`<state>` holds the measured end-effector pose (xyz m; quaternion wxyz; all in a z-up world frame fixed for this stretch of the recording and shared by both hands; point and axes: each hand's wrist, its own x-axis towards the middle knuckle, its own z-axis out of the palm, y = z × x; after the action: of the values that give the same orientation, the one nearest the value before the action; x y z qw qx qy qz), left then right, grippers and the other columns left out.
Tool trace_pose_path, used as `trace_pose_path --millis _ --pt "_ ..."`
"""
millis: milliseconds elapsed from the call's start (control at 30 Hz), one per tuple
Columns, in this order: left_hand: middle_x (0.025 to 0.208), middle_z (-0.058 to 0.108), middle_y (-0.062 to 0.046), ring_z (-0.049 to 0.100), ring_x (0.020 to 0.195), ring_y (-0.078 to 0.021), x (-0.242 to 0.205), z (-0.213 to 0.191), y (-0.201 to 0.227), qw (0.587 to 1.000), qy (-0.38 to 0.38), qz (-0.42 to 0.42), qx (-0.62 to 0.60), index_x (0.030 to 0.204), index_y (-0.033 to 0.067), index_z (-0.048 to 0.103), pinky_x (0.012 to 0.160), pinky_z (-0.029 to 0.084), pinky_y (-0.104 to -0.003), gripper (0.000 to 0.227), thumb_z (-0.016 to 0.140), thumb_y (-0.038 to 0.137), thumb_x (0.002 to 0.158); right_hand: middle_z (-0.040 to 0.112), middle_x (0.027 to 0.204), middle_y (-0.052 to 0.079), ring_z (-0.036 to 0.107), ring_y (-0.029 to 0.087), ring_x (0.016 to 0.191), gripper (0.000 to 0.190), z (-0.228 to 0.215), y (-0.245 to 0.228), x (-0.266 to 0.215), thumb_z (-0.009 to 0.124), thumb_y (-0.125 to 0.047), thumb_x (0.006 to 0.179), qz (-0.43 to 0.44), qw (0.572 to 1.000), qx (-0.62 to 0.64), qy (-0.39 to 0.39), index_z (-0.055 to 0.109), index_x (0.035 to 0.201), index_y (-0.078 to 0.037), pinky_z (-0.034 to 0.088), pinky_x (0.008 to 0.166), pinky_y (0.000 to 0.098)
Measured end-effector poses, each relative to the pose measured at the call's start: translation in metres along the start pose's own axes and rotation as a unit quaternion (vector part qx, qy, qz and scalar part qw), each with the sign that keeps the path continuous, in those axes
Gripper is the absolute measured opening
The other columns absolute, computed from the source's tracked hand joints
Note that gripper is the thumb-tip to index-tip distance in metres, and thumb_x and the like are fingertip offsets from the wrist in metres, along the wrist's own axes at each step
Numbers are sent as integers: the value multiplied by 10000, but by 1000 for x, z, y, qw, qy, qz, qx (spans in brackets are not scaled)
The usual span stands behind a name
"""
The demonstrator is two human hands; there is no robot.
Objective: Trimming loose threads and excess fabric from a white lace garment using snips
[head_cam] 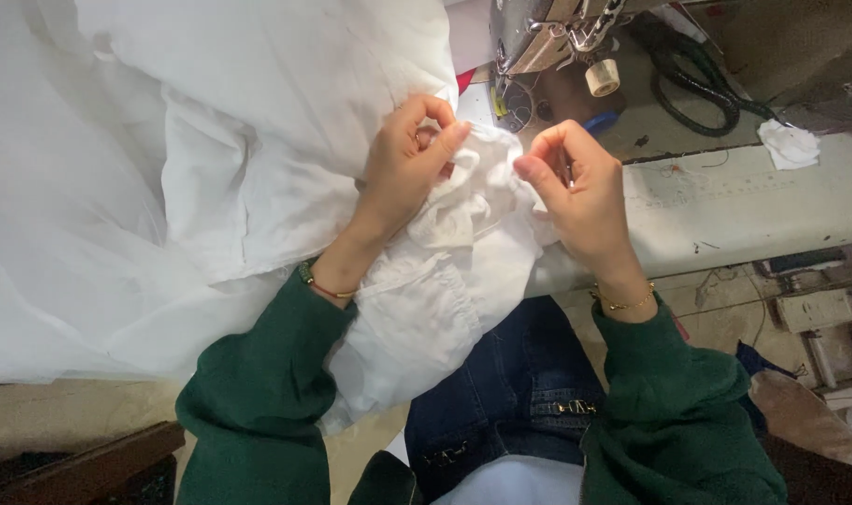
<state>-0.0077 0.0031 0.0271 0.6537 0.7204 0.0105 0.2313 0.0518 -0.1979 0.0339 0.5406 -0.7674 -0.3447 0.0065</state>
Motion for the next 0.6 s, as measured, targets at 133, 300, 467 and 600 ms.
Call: trace_pose_path --millis 133,300,467,600 --pt "773 689 -75 749 790 -154 4 -3 -1 996 77 -37 1 896 108 516 708 647 -235 196 494 274 998 527 700 -32 488 90 663 461 -27 -7 -18 446 -522 1066 66 992 -91 -55 641 961 -117 364 642 262" --pt "1006 611 -16 688 1028 -186 7 -9 -19 997 1 10 81 983 136 526 920 540 -295 309 632 422 939 561 978 40 512 268 952 382 -39 -8 -34 545 -436 975 154 954 -193 -169 639 1208 -150 402 803 377" --pt "1294 515 -75 500 1219 -240 -15 -23 11 944 -133 24 300 1263 76 492 1007 406 -368 705 803 535 828 526 738 -17 440 156 676 137 -45 14 -42 611 -233 1038 64 973 -192 -112 683 986 -130 331 662 322" --pt "834 640 -80 601 739 -331 -43 -47 43 862 -24 60 502 937 83 598 588 426 -470 122 610 203 955 457 876 11 422 109 688 298 -49 11 -43 574 -336 1098 -11 998 -48 -45 566 960 -72 314 608 270"
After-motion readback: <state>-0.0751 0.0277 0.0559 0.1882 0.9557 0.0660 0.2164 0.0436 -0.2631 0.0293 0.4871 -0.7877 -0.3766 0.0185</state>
